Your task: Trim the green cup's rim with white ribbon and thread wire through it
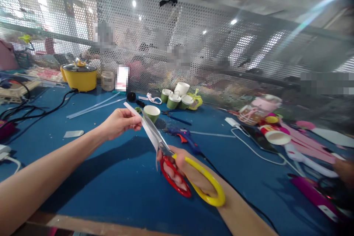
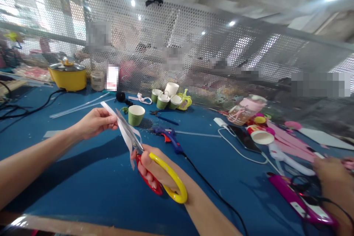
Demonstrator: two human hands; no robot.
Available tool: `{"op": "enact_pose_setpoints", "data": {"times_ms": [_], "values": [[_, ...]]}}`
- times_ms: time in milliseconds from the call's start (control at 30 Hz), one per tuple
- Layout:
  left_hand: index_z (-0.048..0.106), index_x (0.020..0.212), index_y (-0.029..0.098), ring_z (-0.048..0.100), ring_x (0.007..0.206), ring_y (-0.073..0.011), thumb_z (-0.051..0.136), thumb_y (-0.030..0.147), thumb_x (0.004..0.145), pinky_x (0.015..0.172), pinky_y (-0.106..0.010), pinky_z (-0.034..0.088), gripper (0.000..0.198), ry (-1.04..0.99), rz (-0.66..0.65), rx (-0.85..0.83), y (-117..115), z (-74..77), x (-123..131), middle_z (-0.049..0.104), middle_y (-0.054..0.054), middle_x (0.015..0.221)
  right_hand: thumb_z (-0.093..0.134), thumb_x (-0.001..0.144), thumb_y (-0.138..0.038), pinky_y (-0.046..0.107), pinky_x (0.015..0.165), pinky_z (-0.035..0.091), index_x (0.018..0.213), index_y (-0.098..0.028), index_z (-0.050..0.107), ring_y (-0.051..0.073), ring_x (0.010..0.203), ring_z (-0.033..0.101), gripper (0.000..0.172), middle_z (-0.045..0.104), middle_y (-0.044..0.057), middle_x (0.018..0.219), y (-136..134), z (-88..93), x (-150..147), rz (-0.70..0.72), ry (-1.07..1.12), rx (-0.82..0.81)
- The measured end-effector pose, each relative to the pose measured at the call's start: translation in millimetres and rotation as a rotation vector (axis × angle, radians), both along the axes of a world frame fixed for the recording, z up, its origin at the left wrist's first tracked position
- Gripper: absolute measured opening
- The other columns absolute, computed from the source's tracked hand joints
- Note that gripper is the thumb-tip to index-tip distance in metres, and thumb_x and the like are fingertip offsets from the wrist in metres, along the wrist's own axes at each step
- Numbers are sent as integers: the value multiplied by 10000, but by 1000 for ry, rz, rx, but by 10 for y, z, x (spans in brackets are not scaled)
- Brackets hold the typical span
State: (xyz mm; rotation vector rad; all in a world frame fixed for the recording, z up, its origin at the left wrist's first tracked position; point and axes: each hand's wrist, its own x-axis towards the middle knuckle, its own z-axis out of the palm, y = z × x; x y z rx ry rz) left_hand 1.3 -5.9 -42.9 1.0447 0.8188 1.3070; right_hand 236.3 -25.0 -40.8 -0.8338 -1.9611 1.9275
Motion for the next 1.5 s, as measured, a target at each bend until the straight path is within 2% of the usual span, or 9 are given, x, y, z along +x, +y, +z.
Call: {"op": "enact_pose_setpoints", "data": {"times_ms": [333, 867, 967, 1100, 1300, 1500], "values": [[644, 640, 91, 560, 507, -83, 742, 217, 568, 530, -213, 438, 175, 62, -6, 36, 0, 35, -25, 634, -19, 557, 386, 670, -726, 139, 273, 269, 887, -178, 438, 19, 320, 300, 591, 387, -77, 540, 6, 55, -30, -15, -32, 22], [647, 616, 95, 552, 507, -78, 728, 227, 587, 518, -200, 410, 158, 117, -56, 73, -14, 31, -30, 634, -16, 537, 421, 656, -716, 125, 231, 246, 834, -172, 438, 12, 252, 274, 573, 326, -115, 452, -51, 95, -54, -132, -144, -1], [648, 689, 98, 564, 555, -80, 745, 215, 569, 546, -201, 424, 193, 70, -74, 88, -22, 33, -35, 650, -17, 618, 420, 653, -719, 123, 239, 264, 833, -172, 439, 11, 256, 281, 577, 326, -116, 454, -43, 77, -53, -128, -154, 10], [641, 812, 111, 590, 614, -92, 756, 238, 561, 570, -205, 444, 304, -56, -32, 46, -31, 37, -47, 669, -41, 750, 413, 655, -720, 120, 232, 257, 841, -177, 439, 11, 251, 281, 575, 335, -114, 452, -40, 53, -58, -128, -188, 23], [641, 743, 97, 577, 539, -77, 746, 213, 578, 558, -204, 455, 227, -134, -12, 20, -38, 36, -52, 644, -8, 639, 419, 641, -730, 114, 237, 249, 823, -180, 437, 8, 255, 275, 579, 330, -111, 450, -66, 47, -68, -169, -215, 44], [626, 742, 93, 592, 550, -89, 733, 166, 592, 577, -219, 478, 199, -134, -50, 51, -14, -14, -66, 649, -18, 637, 425, 612, -749, 124, 235, 247, 840, -177, 448, 8, 257, 272, 616, 351, -107, 459, -58, 22, -46, -149, -174, 26]]}}
